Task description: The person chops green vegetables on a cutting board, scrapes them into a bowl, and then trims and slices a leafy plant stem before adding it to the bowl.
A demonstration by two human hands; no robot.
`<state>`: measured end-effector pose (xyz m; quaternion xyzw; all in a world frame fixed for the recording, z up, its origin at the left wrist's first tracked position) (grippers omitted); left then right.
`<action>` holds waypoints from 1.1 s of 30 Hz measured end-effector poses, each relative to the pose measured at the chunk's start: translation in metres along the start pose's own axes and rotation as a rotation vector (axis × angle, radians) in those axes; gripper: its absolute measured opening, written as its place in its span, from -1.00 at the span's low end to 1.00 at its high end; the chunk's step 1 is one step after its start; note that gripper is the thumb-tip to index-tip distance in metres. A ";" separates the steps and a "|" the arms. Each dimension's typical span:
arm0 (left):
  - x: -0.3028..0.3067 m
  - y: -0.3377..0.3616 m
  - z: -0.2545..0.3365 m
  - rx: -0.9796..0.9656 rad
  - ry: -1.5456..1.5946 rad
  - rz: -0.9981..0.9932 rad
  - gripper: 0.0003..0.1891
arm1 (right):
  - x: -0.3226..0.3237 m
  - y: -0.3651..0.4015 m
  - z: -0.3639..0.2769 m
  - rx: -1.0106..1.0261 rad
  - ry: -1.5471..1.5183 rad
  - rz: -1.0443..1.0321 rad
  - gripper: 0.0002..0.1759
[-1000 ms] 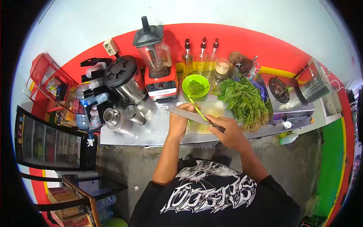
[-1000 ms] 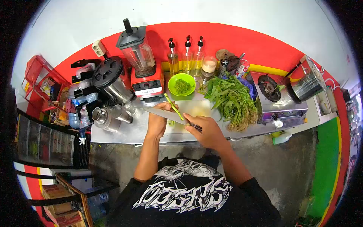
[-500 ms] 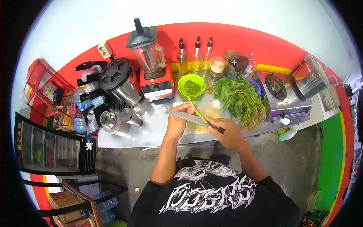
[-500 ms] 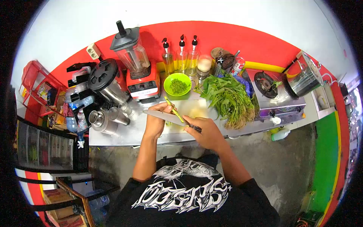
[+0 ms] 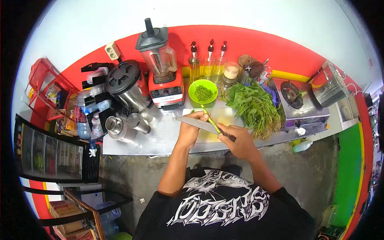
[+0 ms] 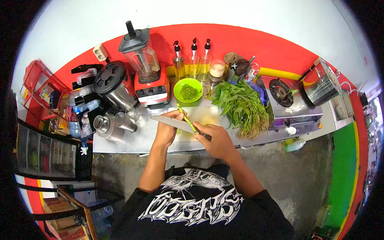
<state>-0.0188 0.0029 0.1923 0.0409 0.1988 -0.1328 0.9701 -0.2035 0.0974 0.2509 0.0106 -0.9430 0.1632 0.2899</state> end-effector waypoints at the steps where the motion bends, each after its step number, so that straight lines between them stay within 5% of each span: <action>1: 0.001 -0.001 -0.002 0.014 0.016 -0.001 -0.76 | 0.000 -0.001 -0.001 -0.006 0.001 -0.007 -0.48; 33: -0.002 -0.003 -0.004 0.060 0.182 0.079 -0.77 | -0.007 -0.013 -0.004 -0.021 -0.012 -0.060 -0.48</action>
Point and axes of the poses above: each hand's wrist, its own y-axis away from the middle knuckle, its own x-axis out of the back of the hand, z = x × y, the point moved 1 cm from there along -y, towards the middle knuckle, and after that the axes turned 3 degrees about z, right-handed, at the moved point
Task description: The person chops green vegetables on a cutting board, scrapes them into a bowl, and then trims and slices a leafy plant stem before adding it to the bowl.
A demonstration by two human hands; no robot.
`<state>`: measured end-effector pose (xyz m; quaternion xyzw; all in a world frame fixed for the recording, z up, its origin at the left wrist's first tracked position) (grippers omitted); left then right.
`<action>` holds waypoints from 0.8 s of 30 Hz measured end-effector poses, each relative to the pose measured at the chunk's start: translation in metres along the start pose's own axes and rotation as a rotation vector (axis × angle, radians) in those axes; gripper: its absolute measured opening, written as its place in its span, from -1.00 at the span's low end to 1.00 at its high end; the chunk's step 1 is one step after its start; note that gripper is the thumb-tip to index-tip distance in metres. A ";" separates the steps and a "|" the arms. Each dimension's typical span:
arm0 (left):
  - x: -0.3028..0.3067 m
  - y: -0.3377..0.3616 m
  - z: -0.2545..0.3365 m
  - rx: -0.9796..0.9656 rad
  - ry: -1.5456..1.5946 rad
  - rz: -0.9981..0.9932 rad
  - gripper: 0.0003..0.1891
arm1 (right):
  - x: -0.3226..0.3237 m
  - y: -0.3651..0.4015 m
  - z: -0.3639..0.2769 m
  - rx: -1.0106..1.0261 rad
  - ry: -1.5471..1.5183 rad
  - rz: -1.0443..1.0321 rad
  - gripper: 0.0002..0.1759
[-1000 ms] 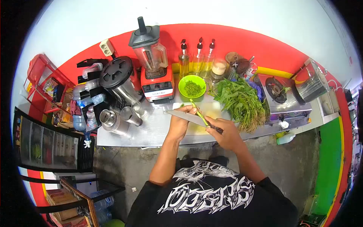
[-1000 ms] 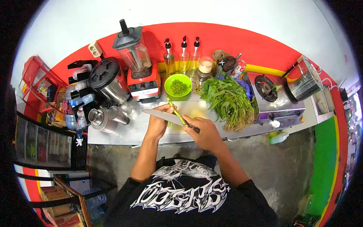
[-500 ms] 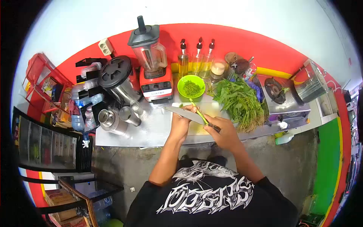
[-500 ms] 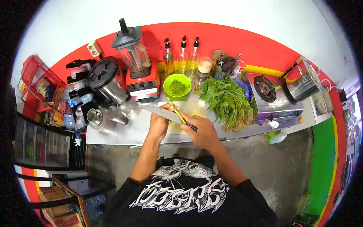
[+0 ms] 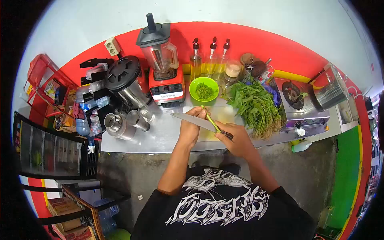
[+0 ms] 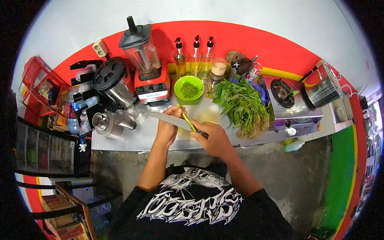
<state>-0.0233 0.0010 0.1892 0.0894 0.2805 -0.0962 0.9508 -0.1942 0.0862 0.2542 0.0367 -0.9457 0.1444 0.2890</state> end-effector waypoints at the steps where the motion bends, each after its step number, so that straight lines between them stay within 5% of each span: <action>1: -0.001 0.000 0.000 -0.018 -0.016 0.015 -0.78 | -0.001 0.000 0.000 -0.013 0.023 0.002 -0.48; 22: -0.008 -0.003 -0.010 -0.060 0.061 0.032 -0.83 | -0.008 -0.005 0.006 -0.011 0.034 0.063 -0.46; 24: -0.006 -0.006 -0.008 0.028 0.106 0.069 -0.84 | -0.008 -0.006 0.006 -0.082 -0.140 0.036 -0.47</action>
Point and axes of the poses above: each hand's wrist, its own y-axis away from the middle knuckle, its own x-axis out of the back of the hand, z = x × y, the point moved 1 cm from there along -y, towards the middle knuckle, and after that the axes turned 3 degrees about z, right-handed, at the moved point
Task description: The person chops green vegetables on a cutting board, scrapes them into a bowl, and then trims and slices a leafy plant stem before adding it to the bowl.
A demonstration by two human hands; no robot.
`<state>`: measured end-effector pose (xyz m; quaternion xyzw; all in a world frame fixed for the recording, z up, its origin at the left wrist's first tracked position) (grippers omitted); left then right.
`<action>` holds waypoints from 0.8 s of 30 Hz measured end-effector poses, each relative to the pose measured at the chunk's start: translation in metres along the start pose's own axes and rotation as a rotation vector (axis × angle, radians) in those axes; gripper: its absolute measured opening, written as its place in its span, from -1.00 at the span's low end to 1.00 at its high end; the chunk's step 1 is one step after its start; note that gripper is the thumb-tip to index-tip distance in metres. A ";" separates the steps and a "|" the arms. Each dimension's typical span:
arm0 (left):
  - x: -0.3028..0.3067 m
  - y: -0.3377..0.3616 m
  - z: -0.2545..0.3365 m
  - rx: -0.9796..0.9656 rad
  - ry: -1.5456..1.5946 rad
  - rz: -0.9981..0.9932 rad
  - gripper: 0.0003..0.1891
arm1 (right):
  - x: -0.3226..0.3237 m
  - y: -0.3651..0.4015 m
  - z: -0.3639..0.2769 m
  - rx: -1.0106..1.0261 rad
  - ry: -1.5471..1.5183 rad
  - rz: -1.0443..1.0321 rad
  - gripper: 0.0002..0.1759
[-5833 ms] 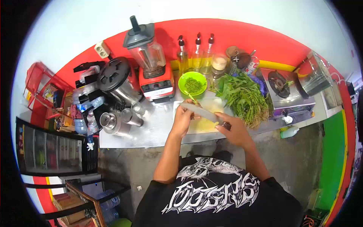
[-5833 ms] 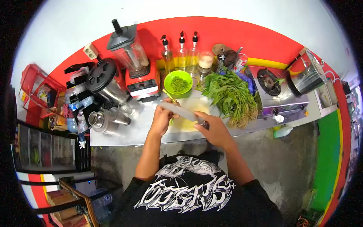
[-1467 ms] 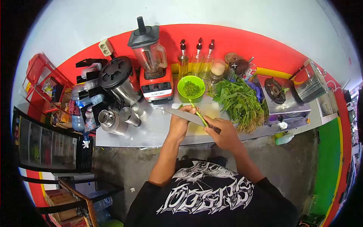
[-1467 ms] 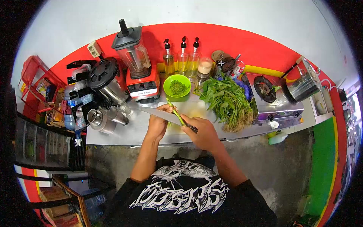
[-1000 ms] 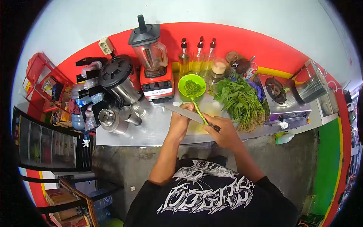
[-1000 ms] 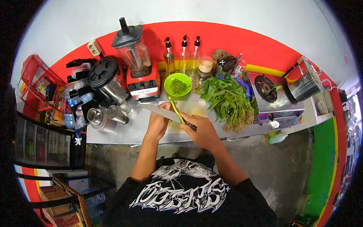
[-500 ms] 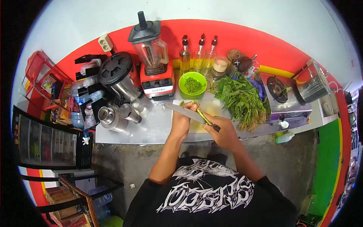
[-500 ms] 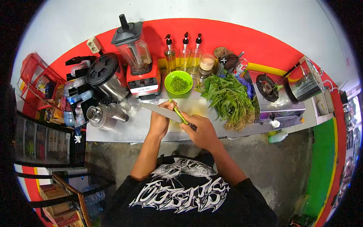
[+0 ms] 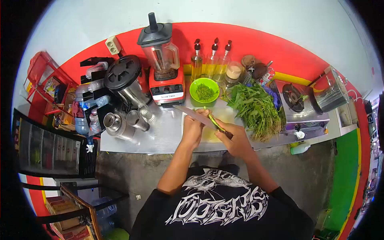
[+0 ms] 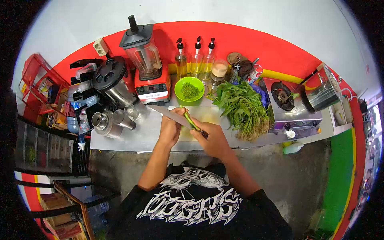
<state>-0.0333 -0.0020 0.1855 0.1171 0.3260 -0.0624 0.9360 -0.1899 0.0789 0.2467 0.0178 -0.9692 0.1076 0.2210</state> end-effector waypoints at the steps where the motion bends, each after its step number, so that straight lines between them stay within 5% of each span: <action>1: 0.002 -0.002 0.000 0.008 0.007 -0.021 -0.85 | 0.001 -0.001 0.000 0.001 0.001 -0.001 -0.47; 24: 0.001 -0.001 0.003 -0.053 0.015 -0.137 -0.87 | -0.001 0.008 0.021 -0.199 -0.387 -0.004 -0.45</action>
Point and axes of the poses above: each hand's wrist, its own y-axis away from the middle knuckle, its own x-axis out of the back of the hand, z = x × y, the point moved 1 cm from there along -y, towards the middle knuckle, and after that the axes turned 3 degrees about z, right-handed, at the moved point
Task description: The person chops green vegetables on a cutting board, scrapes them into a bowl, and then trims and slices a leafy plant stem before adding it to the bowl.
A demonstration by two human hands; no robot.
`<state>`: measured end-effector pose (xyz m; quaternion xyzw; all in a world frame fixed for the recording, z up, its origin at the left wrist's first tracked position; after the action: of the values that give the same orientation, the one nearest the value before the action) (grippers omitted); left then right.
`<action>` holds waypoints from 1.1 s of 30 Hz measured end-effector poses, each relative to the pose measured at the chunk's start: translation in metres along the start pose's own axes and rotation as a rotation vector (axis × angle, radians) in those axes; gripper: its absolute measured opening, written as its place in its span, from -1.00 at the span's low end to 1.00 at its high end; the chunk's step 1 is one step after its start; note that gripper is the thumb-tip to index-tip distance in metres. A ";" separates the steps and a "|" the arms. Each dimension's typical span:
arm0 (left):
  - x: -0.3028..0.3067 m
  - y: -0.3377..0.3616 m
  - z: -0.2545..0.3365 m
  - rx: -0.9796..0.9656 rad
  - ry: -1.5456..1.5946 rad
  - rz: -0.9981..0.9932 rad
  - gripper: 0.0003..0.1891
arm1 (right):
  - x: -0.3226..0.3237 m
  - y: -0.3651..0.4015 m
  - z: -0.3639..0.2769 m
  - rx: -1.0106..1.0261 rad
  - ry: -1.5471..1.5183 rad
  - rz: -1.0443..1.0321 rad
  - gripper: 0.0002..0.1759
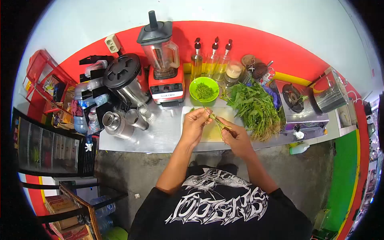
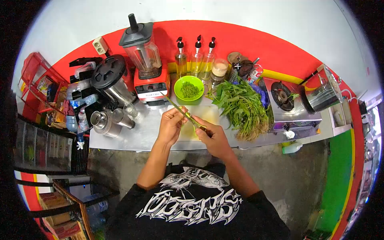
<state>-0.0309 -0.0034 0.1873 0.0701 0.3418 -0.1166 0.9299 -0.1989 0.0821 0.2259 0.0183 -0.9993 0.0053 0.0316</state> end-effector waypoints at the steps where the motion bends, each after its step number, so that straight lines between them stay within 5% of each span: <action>1: 0.000 0.001 -0.001 -0.003 -0.011 0.002 -0.88 | 0.000 0.001 0.001 0.000 0.001 -0.001 -0.45; 25: 0.007 0.010 0.009 -0.043 -0.097 0.012 -0.81 | -0.008 0.006 -0.009 0.001 -0.060 -0.059 -0.45; 33: 0.001 0.011 0.008 -0.019 -0.139 -0.001 -0.86 | -0.007 0.002 -0.014 0.041 0.126 -0.047 -0.46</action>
<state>-0.0225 0.0053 0.1929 0.0529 0.2773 -0.1187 0.9519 -0.1915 0.0843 0.2390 0.0420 -0.9944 0.0261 0.0939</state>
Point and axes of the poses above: each hand's wrist, its own y-axis away from the middle knuckle, its own x-axis out of the back of the hand, z = x × y, the point moved 1 cm from there along -y, towards the middle knuckle, and after that the axes turned 3 degrees about z, right-handed, at the moved point
